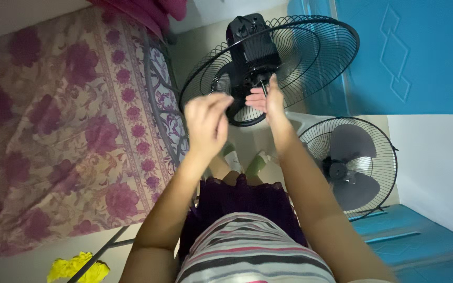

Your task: The person assembles a standing fan by attaching the motor housing to the base, then securing the front fan cage. The person handles the base, motor, and cage components by hand, aligning and tightening them to complete the assembly.

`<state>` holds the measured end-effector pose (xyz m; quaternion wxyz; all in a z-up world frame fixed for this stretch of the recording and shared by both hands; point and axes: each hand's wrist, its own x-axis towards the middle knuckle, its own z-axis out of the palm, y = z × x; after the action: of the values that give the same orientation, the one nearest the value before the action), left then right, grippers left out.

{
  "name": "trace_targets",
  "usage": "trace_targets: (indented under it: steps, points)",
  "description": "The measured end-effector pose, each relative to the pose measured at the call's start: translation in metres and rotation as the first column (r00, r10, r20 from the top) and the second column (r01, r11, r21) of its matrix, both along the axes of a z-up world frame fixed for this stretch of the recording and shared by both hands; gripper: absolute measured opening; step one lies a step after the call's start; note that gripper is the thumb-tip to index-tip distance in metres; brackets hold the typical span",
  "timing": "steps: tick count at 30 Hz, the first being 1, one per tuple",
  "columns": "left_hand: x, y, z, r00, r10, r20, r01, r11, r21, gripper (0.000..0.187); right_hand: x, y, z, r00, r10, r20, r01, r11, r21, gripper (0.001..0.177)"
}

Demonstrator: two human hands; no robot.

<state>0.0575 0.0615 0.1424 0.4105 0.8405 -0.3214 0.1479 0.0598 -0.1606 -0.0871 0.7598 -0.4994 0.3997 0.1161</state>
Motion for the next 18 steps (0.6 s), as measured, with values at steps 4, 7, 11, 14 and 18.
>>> trace_targets:
  steps: [4, 7, 11, 14, 18]
  points:
    - [0.017, 0.004, 0.014, 0.974, 0.172, 0.149, -0.184, 0.98, 0.075, 0.038, 0.001, -0.003, 0.004, 0.999, 0.046, -0.009, -0.045, 0.993, 0.109, 0.1]
    - [0.028, 0.007, 0.005, 0.983, 0.171, 0.062, -0.174, 0.984, 0.044, 0.05, -0.001, -0.005, 0.008, 0.996, 0.064, 0.063, -0.069, 0.994, 0.081, 0.101]
    - [0.04, 0.014, -0.016, 0.989, 0.13, -0.071, -0.132, 0.991, -0.026, 0.066, -0.003, -0.006, 0.018, 0.99, -0.104, 0.094, 0.084, 0.976, 0.199, 0.085]
    - [0.049, 0.019, -0.03, 0.965, 0.157, -0.211, -0.167, 0.985, -0.032, 0.064, -0.004, 0.0, 0.022, 0.965, -0.221, 0.139, 0.202, 0.97, 0.136, 0.071]
    - [0.061, 0.024, -0.039, 0.977, 0.112, -0.18, -0.13, 0.987, -0.092, 0.054, -0.005, 0.014, 0.016, 0.894, -0.322, 0.311, 0.374, 0.919, -0.123, 0.065]
